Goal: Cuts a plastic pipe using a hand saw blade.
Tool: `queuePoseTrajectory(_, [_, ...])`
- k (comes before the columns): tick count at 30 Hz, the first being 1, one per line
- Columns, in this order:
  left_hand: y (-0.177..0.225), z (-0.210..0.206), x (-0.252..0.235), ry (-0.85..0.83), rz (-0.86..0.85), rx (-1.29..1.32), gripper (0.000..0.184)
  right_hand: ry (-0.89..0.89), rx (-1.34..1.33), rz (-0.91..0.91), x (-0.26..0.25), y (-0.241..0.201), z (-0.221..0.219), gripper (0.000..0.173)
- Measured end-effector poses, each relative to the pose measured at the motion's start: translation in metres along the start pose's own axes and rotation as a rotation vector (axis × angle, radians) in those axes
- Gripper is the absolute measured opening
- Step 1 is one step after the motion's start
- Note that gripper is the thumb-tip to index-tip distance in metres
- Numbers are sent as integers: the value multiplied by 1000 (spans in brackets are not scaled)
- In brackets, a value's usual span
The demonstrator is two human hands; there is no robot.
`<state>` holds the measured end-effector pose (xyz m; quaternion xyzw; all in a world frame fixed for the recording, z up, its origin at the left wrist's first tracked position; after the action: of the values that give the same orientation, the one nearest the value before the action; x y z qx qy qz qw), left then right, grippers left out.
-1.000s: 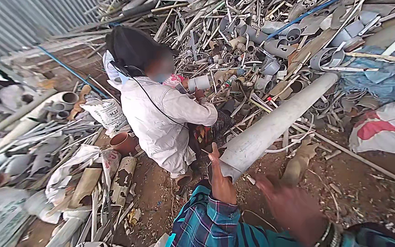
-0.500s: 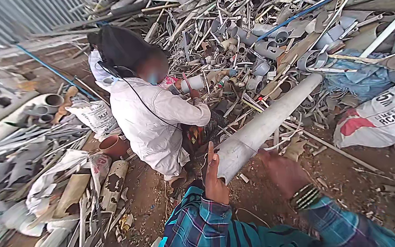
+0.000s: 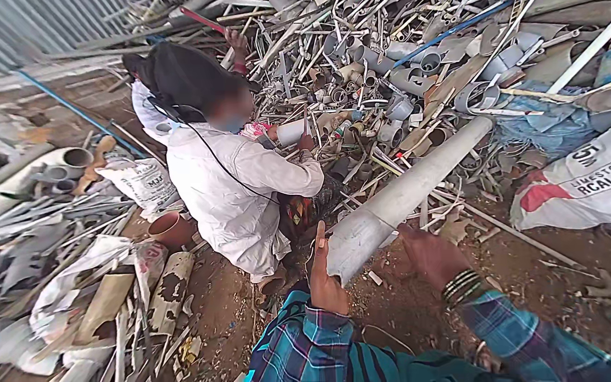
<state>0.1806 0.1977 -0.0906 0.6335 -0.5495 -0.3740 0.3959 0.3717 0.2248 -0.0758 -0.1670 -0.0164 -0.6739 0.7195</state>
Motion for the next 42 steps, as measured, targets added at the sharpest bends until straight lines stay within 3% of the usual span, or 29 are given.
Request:
queuePoseTrajectory(1, [0, 1, 0, 2, 7, 2, 56, -136, -31, -141, -20, 28, 4, 37])
queuePoseTrajectory(3, [-1, 0, 1, -6, 26, 10, 56, -169, -97, -287, -45, 72, 6, 43])
queuePoseTrajectory(6, [-1, 2, -1, 3, 40, 54, 55, -182, -140, -170, -32, 45, -15, 41])
queuePoseTrajectory(7, [-1, 4, -2, 16, 36, 68, 54, -91, -147, -40, -15, 18, -24, 37])
queuePoseTrajectory(10, [3, 8, -8, 83, 5, 117, 53, 540, -84, 406, 43, -48, -48, 17])
queuePoseTrajectory(13, [3, 13, -11, 152, 25, 145, 52, 648, -74, 444, 31, -39, -61, 13])
queuePoseTrajectory(16, [-3, 23, -16, 206, 60, 159, 52, 616, -64, 460, 0, -22, -68, 12])
queuePoseTrajectory(19, [-4, 34, -22, 263, 89, 174, 52, 410, -150, 344, 9, -45, -76, 17])
queuePoseTrajectory(20, [-2, 35, -21, 268, 96, 198, 52, 418, -129, 351, 21, -58, -76, 16])
queuePoseTrajectory(23, [-2, 31, -16, 323, 83, 272, 55, 672, -3, 520, 45, -76, -78, 14])
queuePoseTrajectory(24, [-2, 31, -16, 314, 84, 267, 58, 659, 2, 514, 40, -71, -78, 15])
queuePoseTrajectory(25, [-3, 32, -17, 295, 98, 248, 60, 584, -18, 439, 30, -61, -74, 17])
queuePoseTrajectory(26, [-4, 33, -18, 272, 118, 223, 63, 400, -71, 280, 13, -42, -68, 21])
queuePoseTrajectory(28, [-4, 32, -18, 256, 143, 189, 63, -81, -170, -112, -26, 9, -62, 41])
queuePoseTrajectory(30, [-5, 31, -16, 262, 142, 178, 62, -241, -207, -296, -44, 46, -55, 47])
queuePoseTrajectory(32, [-4, 30, -17, 263, 131, 169, 61, -217, -188, -214, -34, 33, -52, 44])
queuePoseTrajectory(35, [-4, 28, -16, 294, 138, 188, 61, 198, -92, 219, 20, -36, -61, 25])
queuePoseTrajectory(37, [-4, 29, -16, 323, 136, 193, 59, 355, -60, 369, 38, -54, -68, 18])
queuePoseTrajectory(42, [-8, 35, -19, 322, 135, 194, 59, 279, -63, 287, -1, -24, -73, 21])
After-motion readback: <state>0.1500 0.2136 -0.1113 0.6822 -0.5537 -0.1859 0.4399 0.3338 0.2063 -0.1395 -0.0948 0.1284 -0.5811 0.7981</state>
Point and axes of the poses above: each hand's wrist, its own x-axis away from the middle knuckle, its own z-axis out of the back of the hand, y = z × x, the point moved 8 cm from there along -x, towards the middle knuckle, and after that the axes turned 9 degrees about -y, right-handed, at the moved point
